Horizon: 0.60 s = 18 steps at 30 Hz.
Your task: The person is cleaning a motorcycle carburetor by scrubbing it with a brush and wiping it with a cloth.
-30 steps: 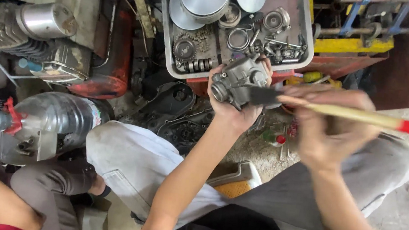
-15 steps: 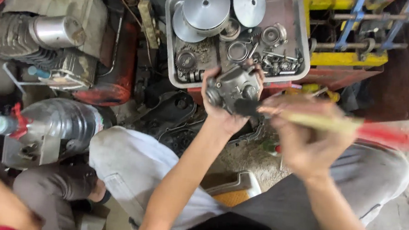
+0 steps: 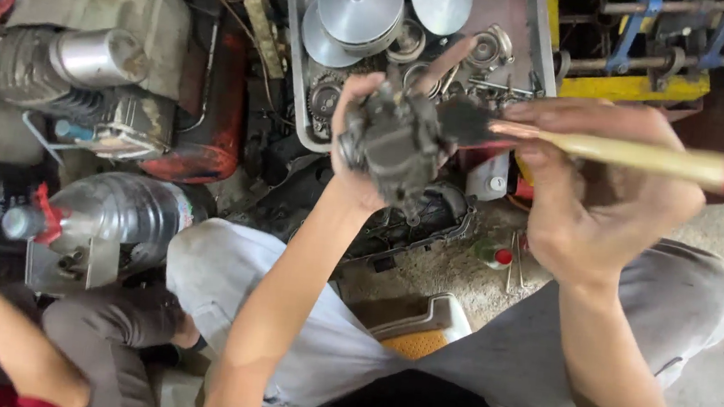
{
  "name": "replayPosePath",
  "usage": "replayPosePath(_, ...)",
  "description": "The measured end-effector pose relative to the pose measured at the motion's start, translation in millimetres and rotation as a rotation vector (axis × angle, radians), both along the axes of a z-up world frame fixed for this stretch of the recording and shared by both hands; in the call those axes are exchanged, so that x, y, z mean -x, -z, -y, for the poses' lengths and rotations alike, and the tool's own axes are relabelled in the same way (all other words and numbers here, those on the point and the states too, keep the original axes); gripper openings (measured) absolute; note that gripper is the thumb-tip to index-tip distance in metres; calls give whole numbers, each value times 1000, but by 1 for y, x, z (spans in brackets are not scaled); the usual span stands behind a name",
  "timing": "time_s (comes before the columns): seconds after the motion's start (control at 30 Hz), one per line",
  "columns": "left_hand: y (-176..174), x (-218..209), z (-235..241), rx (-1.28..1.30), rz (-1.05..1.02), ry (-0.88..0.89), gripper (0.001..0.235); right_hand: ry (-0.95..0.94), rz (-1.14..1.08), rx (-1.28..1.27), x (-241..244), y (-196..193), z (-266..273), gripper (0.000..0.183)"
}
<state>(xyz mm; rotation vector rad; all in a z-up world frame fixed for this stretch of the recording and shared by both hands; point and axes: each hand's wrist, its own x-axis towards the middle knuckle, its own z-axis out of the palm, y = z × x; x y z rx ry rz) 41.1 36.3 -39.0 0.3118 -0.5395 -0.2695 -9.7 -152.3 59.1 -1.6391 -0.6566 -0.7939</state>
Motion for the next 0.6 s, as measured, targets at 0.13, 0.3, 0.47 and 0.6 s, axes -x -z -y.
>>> replayPosePath(0.13,-8,11,-5,-45,-341,158,81,-138,-101,-158,1,6,-3,11)
replayPosePath(0.3,-16,19,-10,-382,-165,-190,80,-60,-274,95,-21,35,-14,7)
replayPosePath(0.47,14,10,-15,-442,2,-314,87,-259,-289,-57,-9,25,-15,9)
replayPosePath(0.6,24,6,-17,-524,101,-305,106,-242,-278,108,-14,55,-8,15)
